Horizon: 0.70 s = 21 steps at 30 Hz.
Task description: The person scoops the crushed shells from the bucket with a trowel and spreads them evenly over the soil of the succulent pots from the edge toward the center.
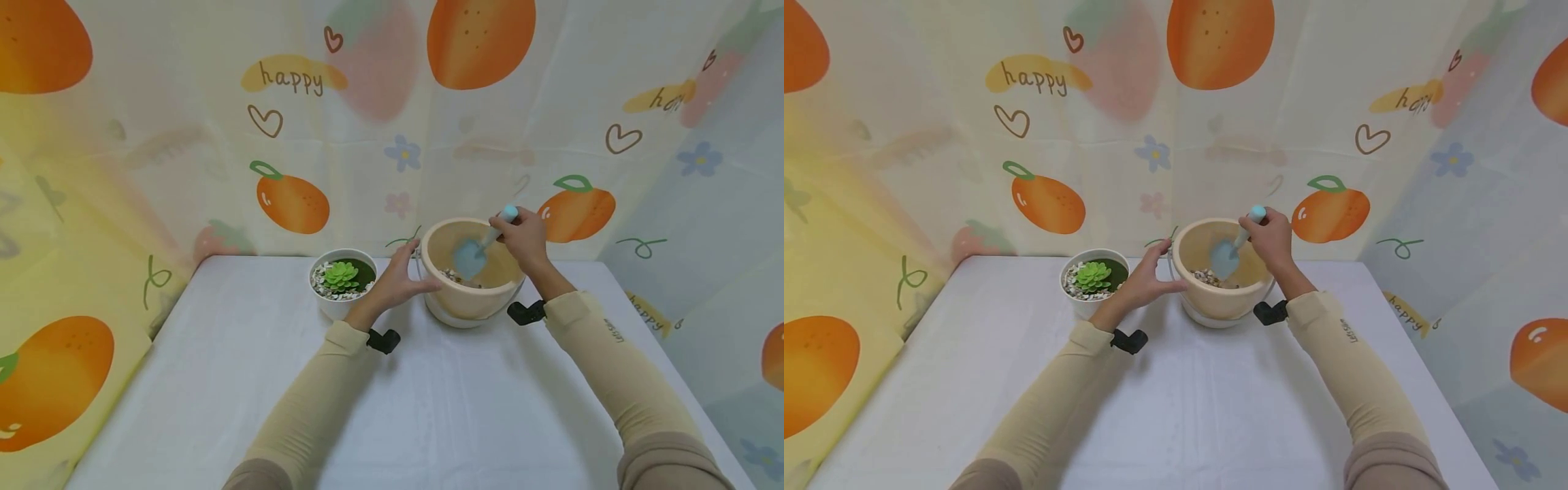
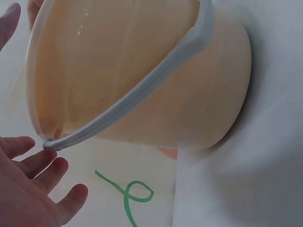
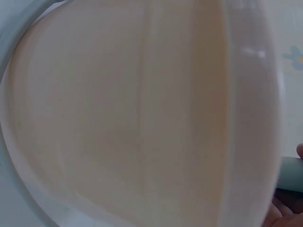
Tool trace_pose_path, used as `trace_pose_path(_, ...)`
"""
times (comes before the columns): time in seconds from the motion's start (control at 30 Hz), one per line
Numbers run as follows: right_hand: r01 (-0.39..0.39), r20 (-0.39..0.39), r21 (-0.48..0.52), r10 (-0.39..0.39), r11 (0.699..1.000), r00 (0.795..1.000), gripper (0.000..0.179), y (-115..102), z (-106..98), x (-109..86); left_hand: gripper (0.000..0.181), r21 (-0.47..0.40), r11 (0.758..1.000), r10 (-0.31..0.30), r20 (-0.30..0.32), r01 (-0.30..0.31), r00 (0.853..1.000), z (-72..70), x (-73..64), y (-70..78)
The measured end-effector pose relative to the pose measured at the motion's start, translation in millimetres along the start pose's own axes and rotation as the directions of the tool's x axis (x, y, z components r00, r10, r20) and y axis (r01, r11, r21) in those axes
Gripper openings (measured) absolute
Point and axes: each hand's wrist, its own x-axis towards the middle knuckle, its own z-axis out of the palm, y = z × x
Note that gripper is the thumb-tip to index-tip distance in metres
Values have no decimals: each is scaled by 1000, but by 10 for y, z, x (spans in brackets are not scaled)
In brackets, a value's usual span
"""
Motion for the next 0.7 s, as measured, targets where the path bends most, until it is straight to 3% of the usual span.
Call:
trace_pose_path(0.2, 45, 84, -207, -28, 977, 996, 25, 68, 70, 45, 103, -3, 1000, 22, -12, -22, 1000, 65, 37, -3)
trace_pose_path(0.4, 149, 160, -411, -90, 899, 983, 22, 97, 168, 75, 107, -1, 1000, -21, -12, 21, 1000, 99, 35, 5)
trace_pose_path(0.57, 195, 225, -478, -96, 857, 970, 27, 104, 274, 84, 108, 6, 999, -39, -28, 39, 999, 129, 44, -7)
trace_pose_path(0.7, 235, 262, -488, -116, 840, 958, 29, 135, 359, 92, 107, 11, 999, -36, -34, 36, 999, 149, 64, -14)
